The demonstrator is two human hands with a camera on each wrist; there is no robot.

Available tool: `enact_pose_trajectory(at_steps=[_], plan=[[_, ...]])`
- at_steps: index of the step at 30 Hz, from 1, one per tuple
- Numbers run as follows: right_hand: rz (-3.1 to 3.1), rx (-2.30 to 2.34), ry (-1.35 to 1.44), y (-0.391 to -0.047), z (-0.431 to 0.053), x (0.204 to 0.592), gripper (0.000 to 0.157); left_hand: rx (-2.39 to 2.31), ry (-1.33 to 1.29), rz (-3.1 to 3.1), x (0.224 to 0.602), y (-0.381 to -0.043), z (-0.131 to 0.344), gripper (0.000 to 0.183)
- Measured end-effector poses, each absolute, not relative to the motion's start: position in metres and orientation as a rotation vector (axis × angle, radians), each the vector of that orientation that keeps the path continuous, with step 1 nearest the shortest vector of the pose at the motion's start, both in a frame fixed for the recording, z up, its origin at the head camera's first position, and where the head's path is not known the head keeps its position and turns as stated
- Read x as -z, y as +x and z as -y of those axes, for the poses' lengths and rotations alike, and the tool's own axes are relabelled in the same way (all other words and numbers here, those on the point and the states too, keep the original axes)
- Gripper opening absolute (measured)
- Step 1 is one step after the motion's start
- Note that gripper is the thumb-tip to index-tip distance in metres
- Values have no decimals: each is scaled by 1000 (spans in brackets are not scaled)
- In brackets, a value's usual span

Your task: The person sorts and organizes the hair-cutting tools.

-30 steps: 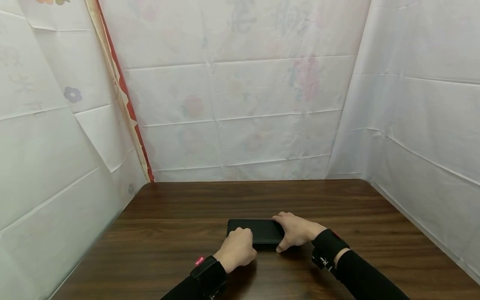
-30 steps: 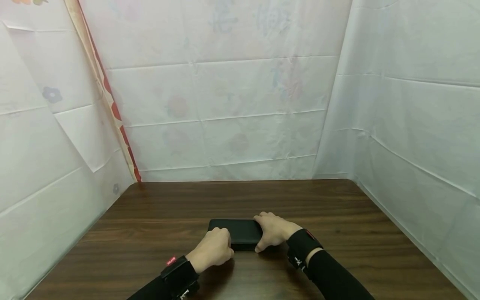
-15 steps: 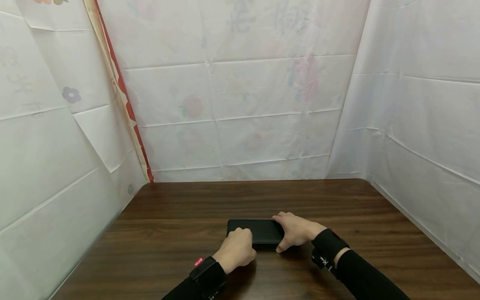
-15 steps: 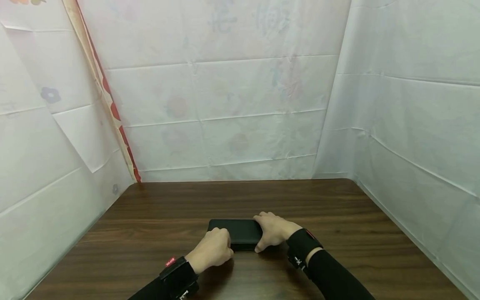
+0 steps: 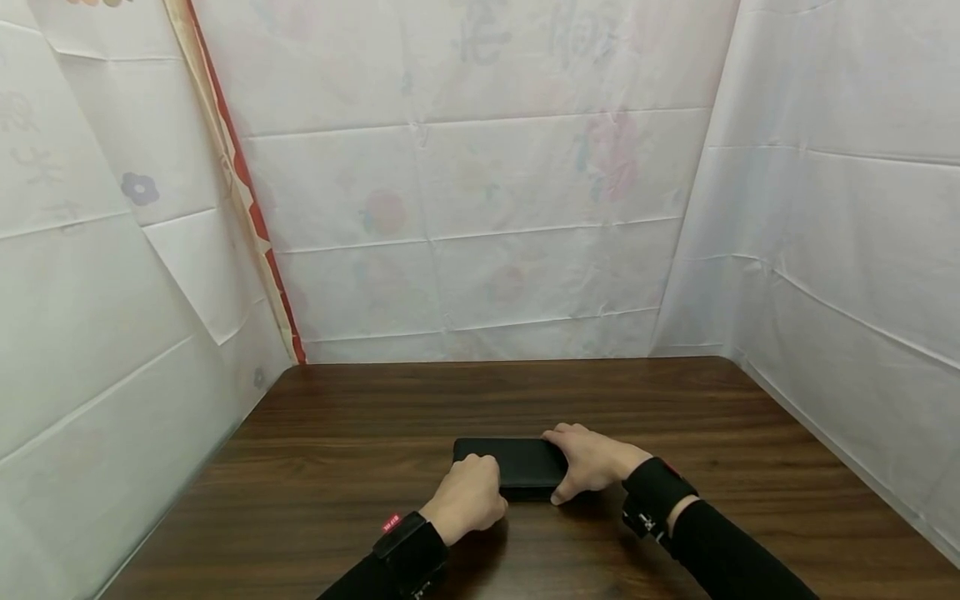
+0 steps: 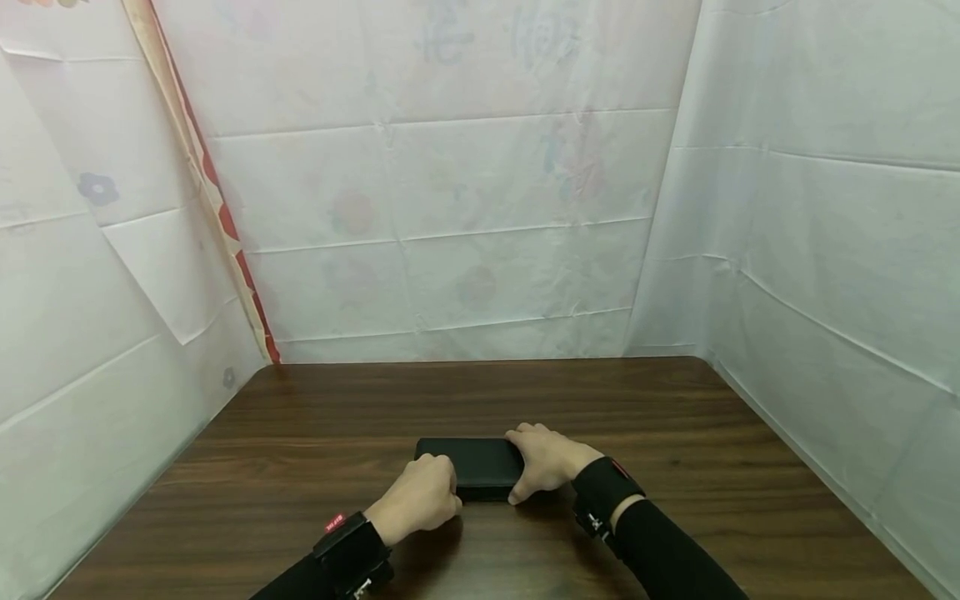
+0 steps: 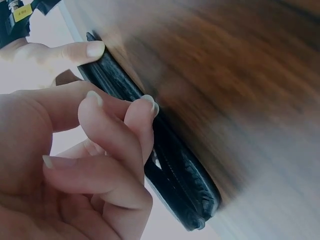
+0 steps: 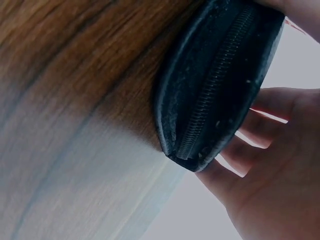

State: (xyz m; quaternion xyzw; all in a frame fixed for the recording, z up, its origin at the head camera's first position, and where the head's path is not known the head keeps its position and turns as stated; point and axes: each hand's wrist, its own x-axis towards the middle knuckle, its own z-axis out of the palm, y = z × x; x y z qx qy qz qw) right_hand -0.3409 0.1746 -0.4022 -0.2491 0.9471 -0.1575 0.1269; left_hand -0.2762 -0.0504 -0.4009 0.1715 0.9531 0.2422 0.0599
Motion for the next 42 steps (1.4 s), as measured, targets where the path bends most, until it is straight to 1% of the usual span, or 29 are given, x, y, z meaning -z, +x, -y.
enact_pose_trajectory(at_steps=[5, 12, 33, 36, 42], plan=[[-2763, 445, -727, -340, -175, 401, 93, -736, 513, -2891, 401, -276, 53, 26], [-2754, 457, -752, -338, -174, 400, 92, -729, 537, -2895, 400, -275, 54, 32], [-2761, 458, -753, -339, -175, 402, 93, -716, 511, -2886, 400, -277, 55, 27], [-2762, 458, -753, -339, -175, 403, 94, -714, 503, -2889, 400, -276, 58, 29], [-2758, 460, -744, -339, -176, 404, 94, -735, 520, -2910, 403, -274, 64, 41]])
